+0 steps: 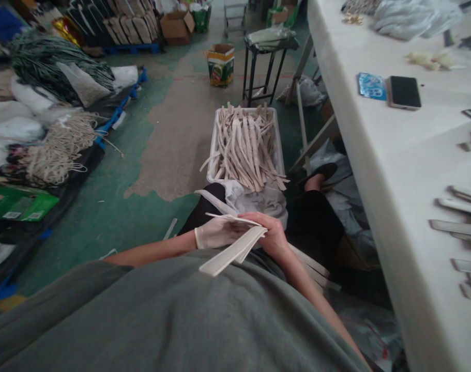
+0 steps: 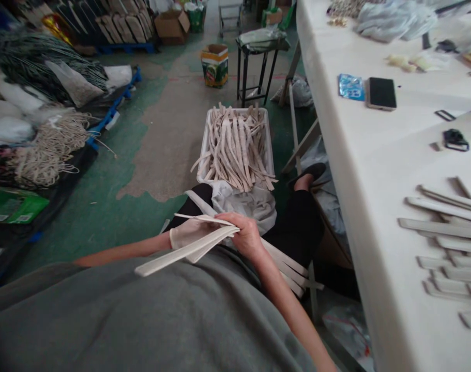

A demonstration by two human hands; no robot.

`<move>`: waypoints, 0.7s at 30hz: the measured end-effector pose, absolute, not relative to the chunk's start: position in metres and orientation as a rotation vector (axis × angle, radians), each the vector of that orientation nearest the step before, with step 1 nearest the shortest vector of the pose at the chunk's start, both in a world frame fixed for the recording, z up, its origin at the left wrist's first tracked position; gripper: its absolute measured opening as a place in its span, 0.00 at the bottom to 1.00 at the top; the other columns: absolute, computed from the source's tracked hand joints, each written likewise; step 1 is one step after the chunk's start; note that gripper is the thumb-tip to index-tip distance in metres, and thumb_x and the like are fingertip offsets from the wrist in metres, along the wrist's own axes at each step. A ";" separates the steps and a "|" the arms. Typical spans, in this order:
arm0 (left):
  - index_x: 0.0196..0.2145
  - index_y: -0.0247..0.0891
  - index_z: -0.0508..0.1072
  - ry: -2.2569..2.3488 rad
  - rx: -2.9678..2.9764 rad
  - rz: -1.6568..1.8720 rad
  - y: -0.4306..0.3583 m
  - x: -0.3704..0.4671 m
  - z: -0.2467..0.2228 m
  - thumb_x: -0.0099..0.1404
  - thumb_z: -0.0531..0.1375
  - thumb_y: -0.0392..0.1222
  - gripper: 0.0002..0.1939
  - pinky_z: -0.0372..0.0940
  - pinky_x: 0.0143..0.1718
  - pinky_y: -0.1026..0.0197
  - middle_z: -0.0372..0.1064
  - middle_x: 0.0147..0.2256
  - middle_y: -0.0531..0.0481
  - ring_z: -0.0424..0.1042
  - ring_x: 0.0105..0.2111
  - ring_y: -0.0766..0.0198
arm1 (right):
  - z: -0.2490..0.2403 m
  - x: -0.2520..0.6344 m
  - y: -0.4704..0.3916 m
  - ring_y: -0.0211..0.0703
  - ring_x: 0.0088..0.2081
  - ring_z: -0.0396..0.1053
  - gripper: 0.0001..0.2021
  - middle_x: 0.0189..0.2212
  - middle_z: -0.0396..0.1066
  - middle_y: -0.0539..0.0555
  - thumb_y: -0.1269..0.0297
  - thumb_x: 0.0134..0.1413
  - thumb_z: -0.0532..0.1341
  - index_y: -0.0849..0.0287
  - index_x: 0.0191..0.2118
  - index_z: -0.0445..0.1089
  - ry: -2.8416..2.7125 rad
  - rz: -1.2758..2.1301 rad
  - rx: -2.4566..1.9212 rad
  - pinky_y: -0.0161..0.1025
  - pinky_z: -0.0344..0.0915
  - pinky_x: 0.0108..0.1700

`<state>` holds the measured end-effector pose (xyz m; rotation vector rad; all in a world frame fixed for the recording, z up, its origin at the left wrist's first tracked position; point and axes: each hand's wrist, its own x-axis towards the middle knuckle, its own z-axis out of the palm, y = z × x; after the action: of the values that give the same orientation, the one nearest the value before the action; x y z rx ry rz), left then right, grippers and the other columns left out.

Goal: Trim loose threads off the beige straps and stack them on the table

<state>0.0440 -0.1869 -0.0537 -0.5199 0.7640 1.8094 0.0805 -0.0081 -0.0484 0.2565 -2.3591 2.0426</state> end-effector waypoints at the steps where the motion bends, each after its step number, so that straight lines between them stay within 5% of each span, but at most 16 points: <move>1: 0.43 0.30 0.76 0.699 -0.540 1.801 -0.189 0.042 -0.057 0.70 0.52 0.38 0.14 0.70 0.45 0.53 0.78 0.38 0.39 0.78 0.38 0.52 | -0.047 0.083 -0.005 0.49 0.36 0.77 0.08 0.34 0.81 0.55 0.63 0.51 0.65 0.54 0.36 0.81 -2.365 2.021 0.177 0.42 0.72 0.41; 6: 0.52 0.31 0.69 0.680 -0.904 2.097 -0.209 0.001 -0.078 0.73 0.50 0.53 0.23 0.73 0.39 0.53 0.76 0.40 0.38 0.78 0.39 0.53 | -0.032 0.121 0.034 0.36 0.15 0.59 0.12 0.15 0.68 0.49 0.56 0.51 0.65 0.59 0.31 0.80 -2.416 2.186 -0.340 0.33 0.56 0.18; 13: 0.49 0.35 0.71 0.881 -1.033 2.571 -0.210 -0.069 -0.064 0.75 0.49 0.38 0.13 0.69 0.29 0.67 0.73 0.29 0.50 0.73 0.25 0.68 | -0.027 0.154 0.069 0.34 0.15 0.56 0.22 0.16 0.67 0.52 0.42 0.49 0.66 0.60 0.27 0.75 -2.185 2.504 -0.469 0.32 0.50 0.16; 17: 0.47 0.34 0.74 1.087 -0.489 2.387 -0.175 -0.045 -0.050 0.72 0.56 0.40 0.11 0.65 0.24 0.67 0.74 0.30 0.48 0.72 0.24 0.66 | -0.032 0.121 0.054 0.31 0.16 0.52 0.18 0.34 0.78 0.58 0.45 0.50 0.67 0.57 0.31 0.76 -1.852 2.521 -0.585 0.34 0.54 0.18; 19: 0.46 0.34 0.75 1.154 -0.276 2.254 -0.160 -0.025 -0.049 0.68 0.61 0.44 0.13 0.64 0.25 0.67 0.74 0.29 0.47 0.72 0.25 0.66 | -0.032 0.096 0.051 0.27 0.16 0.47 0.17 0.48 0.76 0.58 0.47 0.48 0.69 0.56 0.33 0.76 -1.712 2.532 -0.577 0.34 0.54 0.18; 21: 0.46 0.33 0.76 1.201 -0.102 2.126 -0.151 -0.007 -0.050 0.64 0.66 0.48 0.18 0.64 0.26 0.66 0.75 0.29 0.46 0.72 0.25 0.65 | -0.029 0.071 0.051 0.26 0.17 0.46 0.17 0.51 0.75 0.57 0.48 0.46 0.70 0.57 0.33 0.76 -1.646 2.544 -0.549 0.34 0.54 0.18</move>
<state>-0.0074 -0.1507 -0.0504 -0.1018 1.2005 2.1257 0.0713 0.0515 -0.0287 -0.5487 -1.6462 2.5438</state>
